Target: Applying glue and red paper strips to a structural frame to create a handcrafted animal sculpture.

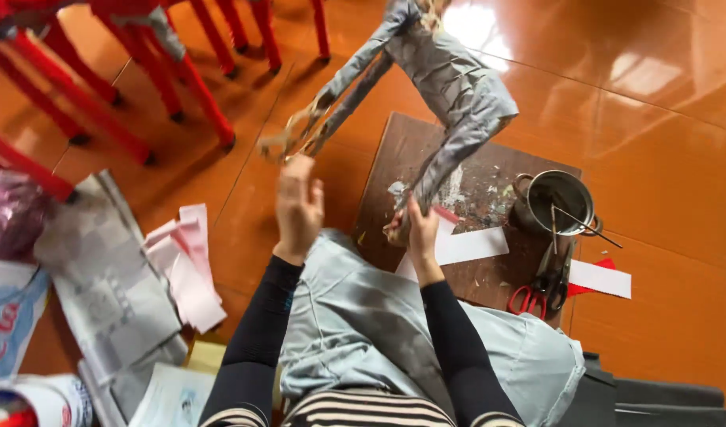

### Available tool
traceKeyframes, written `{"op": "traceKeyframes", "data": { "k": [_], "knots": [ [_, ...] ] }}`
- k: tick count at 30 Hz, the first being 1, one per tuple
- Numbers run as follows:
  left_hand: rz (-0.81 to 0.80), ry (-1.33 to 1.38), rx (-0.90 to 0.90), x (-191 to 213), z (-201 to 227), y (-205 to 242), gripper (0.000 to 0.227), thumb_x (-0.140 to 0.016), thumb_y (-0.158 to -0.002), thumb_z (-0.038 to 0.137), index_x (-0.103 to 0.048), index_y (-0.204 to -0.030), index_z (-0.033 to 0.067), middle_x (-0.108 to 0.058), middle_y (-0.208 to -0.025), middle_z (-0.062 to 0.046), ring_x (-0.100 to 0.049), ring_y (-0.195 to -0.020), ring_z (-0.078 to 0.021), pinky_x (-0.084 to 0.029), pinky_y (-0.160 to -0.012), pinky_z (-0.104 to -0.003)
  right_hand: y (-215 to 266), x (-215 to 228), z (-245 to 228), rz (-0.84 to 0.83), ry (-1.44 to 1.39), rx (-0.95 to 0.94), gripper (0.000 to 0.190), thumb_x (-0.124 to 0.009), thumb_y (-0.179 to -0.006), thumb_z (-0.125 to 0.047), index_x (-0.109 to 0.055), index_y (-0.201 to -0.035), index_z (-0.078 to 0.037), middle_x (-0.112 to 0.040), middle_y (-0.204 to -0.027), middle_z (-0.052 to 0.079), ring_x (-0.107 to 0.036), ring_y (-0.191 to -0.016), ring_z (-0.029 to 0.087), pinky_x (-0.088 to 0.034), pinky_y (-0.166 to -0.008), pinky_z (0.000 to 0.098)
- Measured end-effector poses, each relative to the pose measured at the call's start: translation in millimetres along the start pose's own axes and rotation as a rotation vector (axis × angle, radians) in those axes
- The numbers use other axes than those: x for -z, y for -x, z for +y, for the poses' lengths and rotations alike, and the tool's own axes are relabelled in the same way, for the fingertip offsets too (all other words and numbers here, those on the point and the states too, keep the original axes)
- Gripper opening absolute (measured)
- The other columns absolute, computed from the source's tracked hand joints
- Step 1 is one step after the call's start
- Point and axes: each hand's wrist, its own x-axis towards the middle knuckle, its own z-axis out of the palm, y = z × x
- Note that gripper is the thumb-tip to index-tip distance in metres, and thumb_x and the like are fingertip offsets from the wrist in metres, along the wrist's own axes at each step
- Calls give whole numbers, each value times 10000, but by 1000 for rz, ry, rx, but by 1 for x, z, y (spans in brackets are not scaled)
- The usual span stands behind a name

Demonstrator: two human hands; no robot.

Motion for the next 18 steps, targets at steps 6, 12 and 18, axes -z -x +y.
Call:
{"op": "traceKeyframes", "data": {
  "k": [6,12,18],
  "knots": [
    [-347,318,-329,-3,33,205,246,-612,-813,30,-626,-1044,-53,-651,-1168,-262,-623,-1125,-435,-479,-1033,-515,-29,8,37,-154,-236,-249,247,-598,-1061,-312,-507,-1028,-85,-675,-805,114,-680,-661,251,-593,-595,413],
    [-926,604,-215,43,61,280,85,-695,-834,90,-638,-841,27,-637,-876,-158,-626,-882,-371,-520,-833,-473,50,45,75,120,-196,-292,266,-498,-1002,-339,-551,-1257,-283,-718,-1005,30,-703,-917,184,-604,-718,319],
    [-721,569,-208,53,58,220,99,-721,-844,97,-626,-819,87,-607,-796,-120,-618,-797,-322,-513,-736,-446,166,44,97,-241,-85,-345,329,-558,-1109,-284,-590,-1218,24,-719,-923,124,-693,-782,226,-561,-673,332]
  ]
}}
